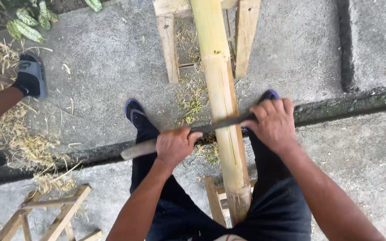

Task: The recorder uses a large knife or machete to scrape the green outer layer off a bamboo pole held between their legs and on a wooden support.

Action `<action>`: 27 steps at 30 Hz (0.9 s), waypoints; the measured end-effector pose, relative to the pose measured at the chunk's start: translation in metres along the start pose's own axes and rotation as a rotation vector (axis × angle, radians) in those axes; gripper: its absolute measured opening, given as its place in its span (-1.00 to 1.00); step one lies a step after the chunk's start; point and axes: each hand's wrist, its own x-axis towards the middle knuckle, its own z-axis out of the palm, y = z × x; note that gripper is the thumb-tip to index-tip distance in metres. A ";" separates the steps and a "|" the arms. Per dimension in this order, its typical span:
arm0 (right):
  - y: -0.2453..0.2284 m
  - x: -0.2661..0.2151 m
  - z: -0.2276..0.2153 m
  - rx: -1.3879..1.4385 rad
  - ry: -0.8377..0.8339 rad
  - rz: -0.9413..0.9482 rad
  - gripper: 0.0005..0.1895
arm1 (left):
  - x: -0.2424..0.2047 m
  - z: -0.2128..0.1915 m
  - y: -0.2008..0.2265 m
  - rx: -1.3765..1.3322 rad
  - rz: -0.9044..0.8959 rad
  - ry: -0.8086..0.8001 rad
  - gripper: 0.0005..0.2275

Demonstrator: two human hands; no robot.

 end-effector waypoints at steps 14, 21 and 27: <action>0.062 0.147 0.048 0.052 0.133 0.039 -0.28 | 0.136 -0.102 0.016 0.109 -0.124 -0.055 -0.43; 0.028 0.007 0.025 0.104 0.007 0.020 -0.27 | 0.021 -0.047 0.037 0.057 -0.029 -0.037 -0.45; 0.041 0.068 0.027 0.134 0.031 -0.021 -0.38 | 0.072 -0.064 0.017 0.024 -0.103 -0.104 -0.44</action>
